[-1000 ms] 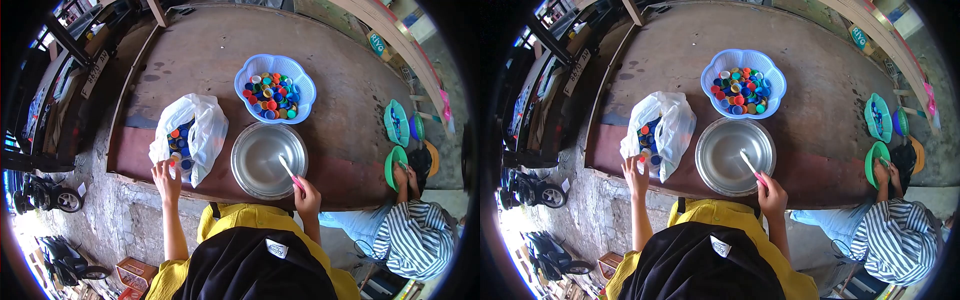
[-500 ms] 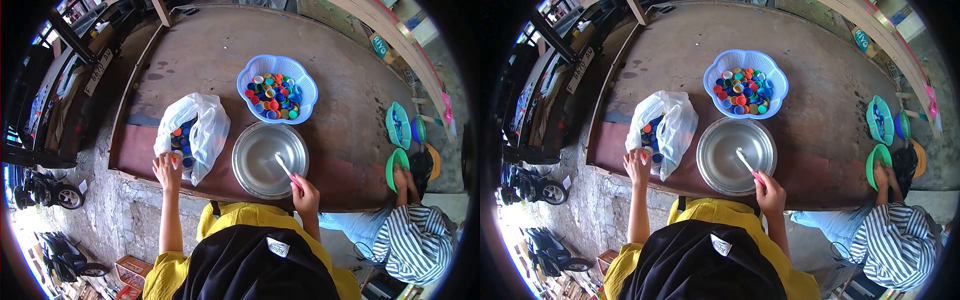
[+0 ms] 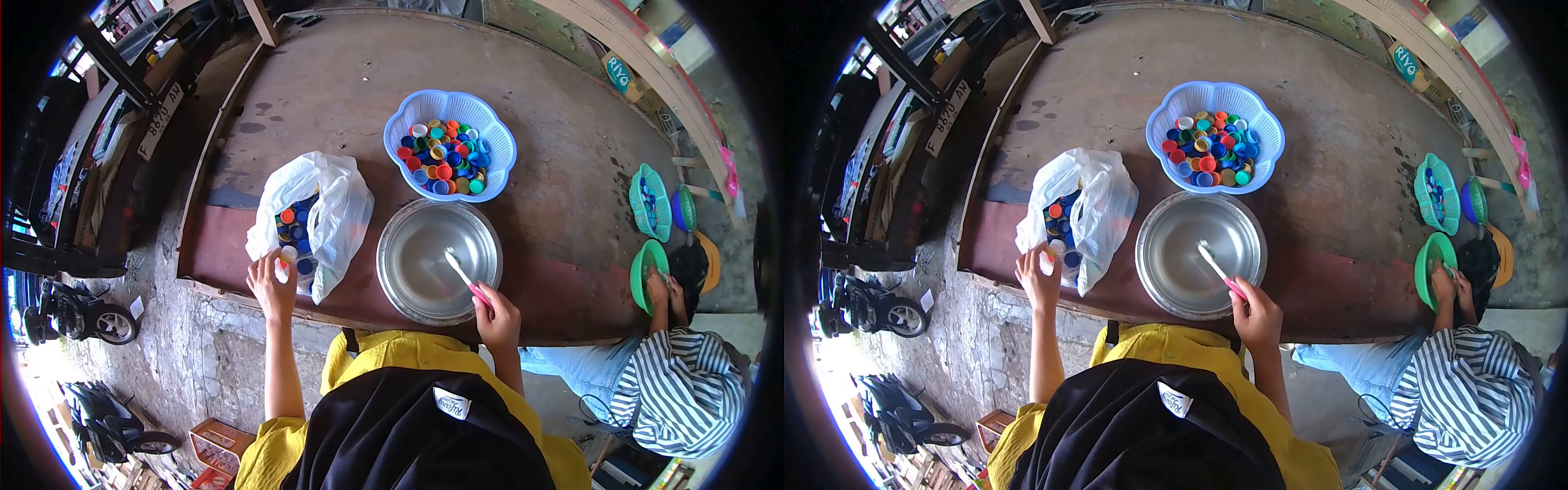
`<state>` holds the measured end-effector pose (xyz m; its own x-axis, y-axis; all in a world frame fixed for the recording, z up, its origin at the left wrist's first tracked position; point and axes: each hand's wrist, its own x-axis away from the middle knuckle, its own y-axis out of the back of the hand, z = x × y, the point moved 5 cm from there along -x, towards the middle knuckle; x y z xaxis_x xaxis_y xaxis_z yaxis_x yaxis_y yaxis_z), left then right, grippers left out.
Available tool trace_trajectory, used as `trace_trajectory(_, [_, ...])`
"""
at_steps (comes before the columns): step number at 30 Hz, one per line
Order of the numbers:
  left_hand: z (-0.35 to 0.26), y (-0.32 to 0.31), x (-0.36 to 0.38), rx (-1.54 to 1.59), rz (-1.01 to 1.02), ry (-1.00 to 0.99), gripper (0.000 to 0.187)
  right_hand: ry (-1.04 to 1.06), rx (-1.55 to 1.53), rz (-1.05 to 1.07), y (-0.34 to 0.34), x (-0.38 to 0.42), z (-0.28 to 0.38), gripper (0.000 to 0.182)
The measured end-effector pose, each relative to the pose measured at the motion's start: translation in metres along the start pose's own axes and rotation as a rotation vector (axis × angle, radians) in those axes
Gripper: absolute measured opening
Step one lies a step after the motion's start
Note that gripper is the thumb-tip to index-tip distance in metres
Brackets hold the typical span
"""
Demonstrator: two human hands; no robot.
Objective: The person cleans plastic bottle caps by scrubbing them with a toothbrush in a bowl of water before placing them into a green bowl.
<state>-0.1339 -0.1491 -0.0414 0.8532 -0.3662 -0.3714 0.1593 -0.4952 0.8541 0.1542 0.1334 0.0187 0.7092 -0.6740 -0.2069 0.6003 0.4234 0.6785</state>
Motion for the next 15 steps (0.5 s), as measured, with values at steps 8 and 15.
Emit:
trace_trajectory(8, [-0.104, 0.031, -0.007, 0.581, 0.019, -0.191, 0.041, 0.019, 0.039, -0.156, 0.012, 0.005, -0.006, 0.024])
trace_trajectory(15, [-0.212, -0.036, 0.001, 0.805, 0.547, -0.528, 0.033, -0.028, 0.056, -0.187, 0.029, 0.021, -0.012, 0.025])
